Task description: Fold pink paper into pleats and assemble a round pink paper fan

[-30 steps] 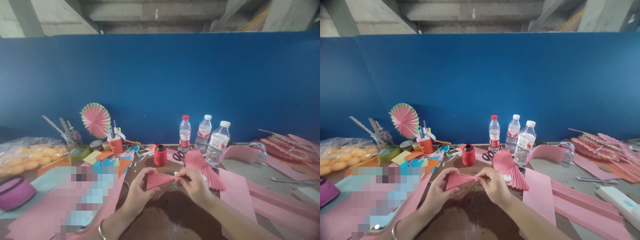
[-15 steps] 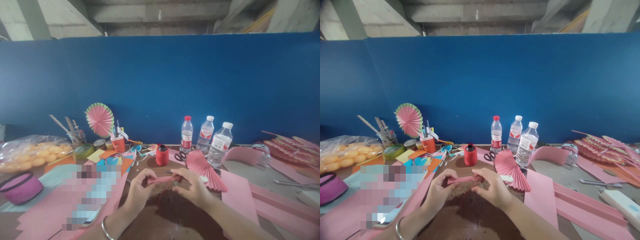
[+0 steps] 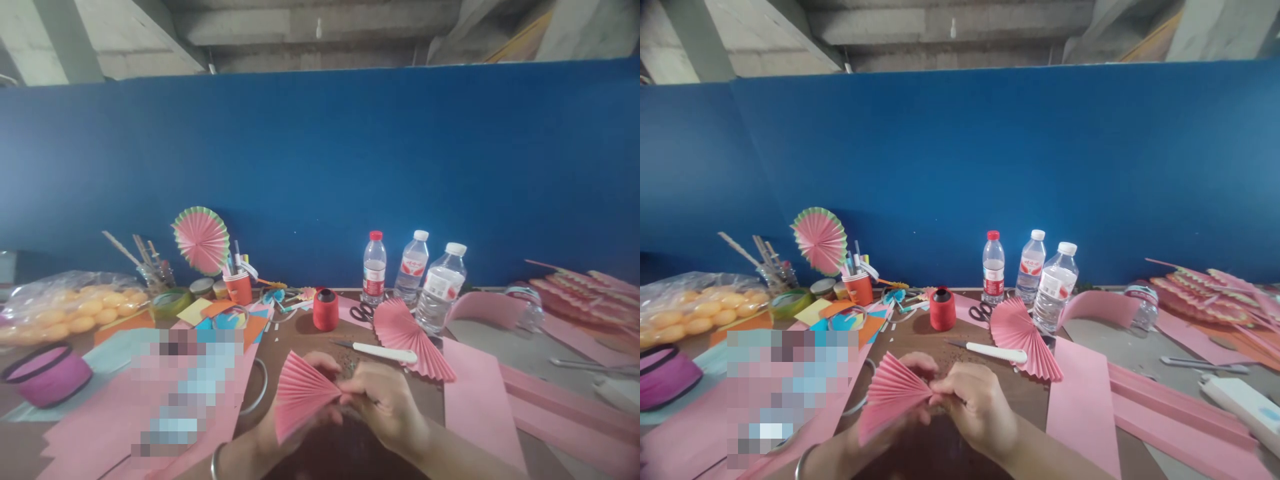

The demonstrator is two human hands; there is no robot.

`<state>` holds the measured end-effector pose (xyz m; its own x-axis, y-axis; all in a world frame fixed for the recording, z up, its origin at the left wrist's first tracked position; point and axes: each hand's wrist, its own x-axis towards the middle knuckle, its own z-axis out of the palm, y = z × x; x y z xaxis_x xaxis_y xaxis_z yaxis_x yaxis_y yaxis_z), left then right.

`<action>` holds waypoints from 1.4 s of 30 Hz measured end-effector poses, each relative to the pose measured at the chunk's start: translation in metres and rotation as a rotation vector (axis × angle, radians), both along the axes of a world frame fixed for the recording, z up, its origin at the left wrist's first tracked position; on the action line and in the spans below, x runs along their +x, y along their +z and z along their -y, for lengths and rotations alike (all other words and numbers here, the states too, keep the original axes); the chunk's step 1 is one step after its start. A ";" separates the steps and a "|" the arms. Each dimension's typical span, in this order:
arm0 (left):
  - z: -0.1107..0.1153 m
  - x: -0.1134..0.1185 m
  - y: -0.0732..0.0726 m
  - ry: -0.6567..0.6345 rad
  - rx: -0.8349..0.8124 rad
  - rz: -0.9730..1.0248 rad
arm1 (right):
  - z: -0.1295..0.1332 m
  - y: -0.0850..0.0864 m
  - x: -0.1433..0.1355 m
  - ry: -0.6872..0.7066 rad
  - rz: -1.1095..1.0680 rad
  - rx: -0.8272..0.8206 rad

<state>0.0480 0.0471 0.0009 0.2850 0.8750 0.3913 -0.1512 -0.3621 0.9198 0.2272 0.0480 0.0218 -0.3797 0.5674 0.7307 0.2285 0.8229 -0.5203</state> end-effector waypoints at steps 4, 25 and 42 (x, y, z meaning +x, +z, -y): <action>0.007 0.003 0.010 0.045 -0.161 0.037 | -0.003 -0.007 -0.001 -0.058 0.052 -0.089; -0.002 0.015 0.007 0.052 -0.455 0.285 | -0.015 -0.020 0.004 -0.271 0.564 0.184; -0.014 0.001 -0.007 0.335 -0.381 0.417 | -0.024 -0.020 -0.008 0.163 -0.797 -1.035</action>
<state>0.0491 0.0616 -0.0064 -0.1357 0.9892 0.0553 -0.4587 -0.1122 0.8815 0.2187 0.0722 0.0015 -0.1663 0.9852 0.0424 -0.4951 -0.0463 -0.8676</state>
